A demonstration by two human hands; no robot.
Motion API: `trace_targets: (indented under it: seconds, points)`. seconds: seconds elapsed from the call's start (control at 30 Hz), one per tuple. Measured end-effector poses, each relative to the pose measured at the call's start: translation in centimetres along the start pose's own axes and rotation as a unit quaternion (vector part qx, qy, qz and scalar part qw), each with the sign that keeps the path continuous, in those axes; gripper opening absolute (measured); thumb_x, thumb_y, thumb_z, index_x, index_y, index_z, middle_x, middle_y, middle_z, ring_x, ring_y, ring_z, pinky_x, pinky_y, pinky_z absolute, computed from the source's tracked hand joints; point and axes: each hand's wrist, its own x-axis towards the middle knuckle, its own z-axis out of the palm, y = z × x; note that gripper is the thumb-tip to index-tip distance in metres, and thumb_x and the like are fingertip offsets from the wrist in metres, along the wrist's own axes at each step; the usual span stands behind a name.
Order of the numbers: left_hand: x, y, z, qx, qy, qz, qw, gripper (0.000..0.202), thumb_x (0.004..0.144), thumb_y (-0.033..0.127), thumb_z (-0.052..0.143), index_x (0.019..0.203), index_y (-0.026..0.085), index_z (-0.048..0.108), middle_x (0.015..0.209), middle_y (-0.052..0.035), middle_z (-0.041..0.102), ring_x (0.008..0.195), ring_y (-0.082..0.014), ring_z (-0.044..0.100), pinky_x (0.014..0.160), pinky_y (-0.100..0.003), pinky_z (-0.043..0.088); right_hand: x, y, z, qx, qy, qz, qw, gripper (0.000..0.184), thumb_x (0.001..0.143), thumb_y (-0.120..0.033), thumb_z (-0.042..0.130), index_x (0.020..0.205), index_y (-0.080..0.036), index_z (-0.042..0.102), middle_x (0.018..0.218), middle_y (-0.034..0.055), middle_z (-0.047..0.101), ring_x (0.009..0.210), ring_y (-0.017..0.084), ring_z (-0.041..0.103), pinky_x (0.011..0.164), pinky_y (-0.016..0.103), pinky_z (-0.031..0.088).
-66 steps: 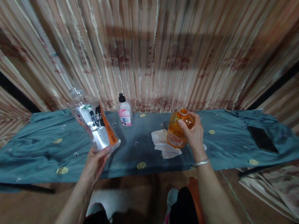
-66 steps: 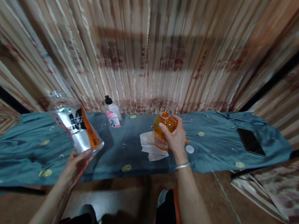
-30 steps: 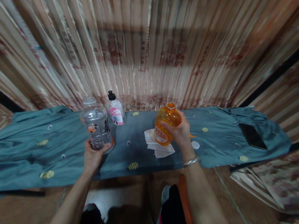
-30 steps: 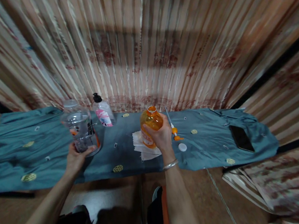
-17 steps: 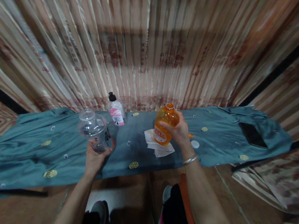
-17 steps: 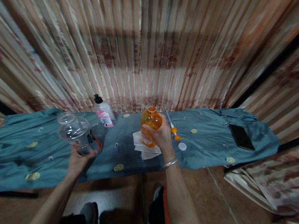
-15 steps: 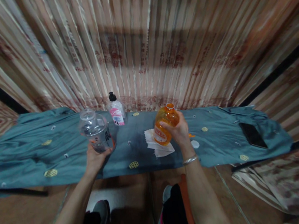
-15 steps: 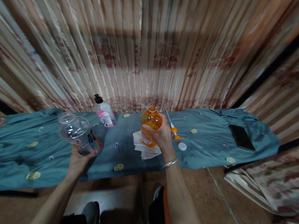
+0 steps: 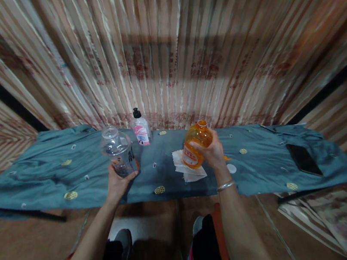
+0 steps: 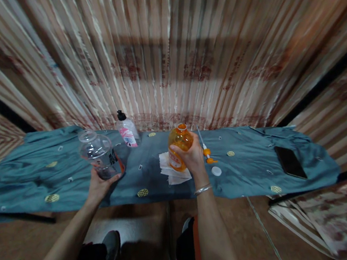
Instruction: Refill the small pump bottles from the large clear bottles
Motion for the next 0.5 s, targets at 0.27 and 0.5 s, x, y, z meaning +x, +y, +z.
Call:
trace_targets:
  seconds: [0.27,0.5]
  points:
    - [-2.6,-0.6,-4.4,0.050,0.008,-0.027,0.998,0.038,0.089,0.036,0.063,0.122,0.018,0.058,0.126,-0.0109,0.061,0.108,-0.0256,0.063,0.090,-0.049,0.055,-0.3,-0.4,0.1,0.030,-0.011,-0.022,0.999,0.078,0.066,-0.050,0.080,0.132,-0.022,0.048,0.124,0.0103,0.067,0.110,0.026,0.066,0.098,0.045,0.051]
    - [-7.4,1.6,-1.1,-0.018,-0.141,0.033,0.989,0.037,0.089,0.036,0.062,0.121,0.017,0.059,0.122,-0.0104,0.063,0.104,-0.0239,0.065,0.087,-0.046,0.056,-0.8,-1.4,0.0,0.056,-0.006,-0.030,0.998,0.055,0.087,-0.059,0.051,0.128,-0.022,0.054,0.125,0.0092,0.066,0.114,0.025,0.061,0.102,0.044,0.044]
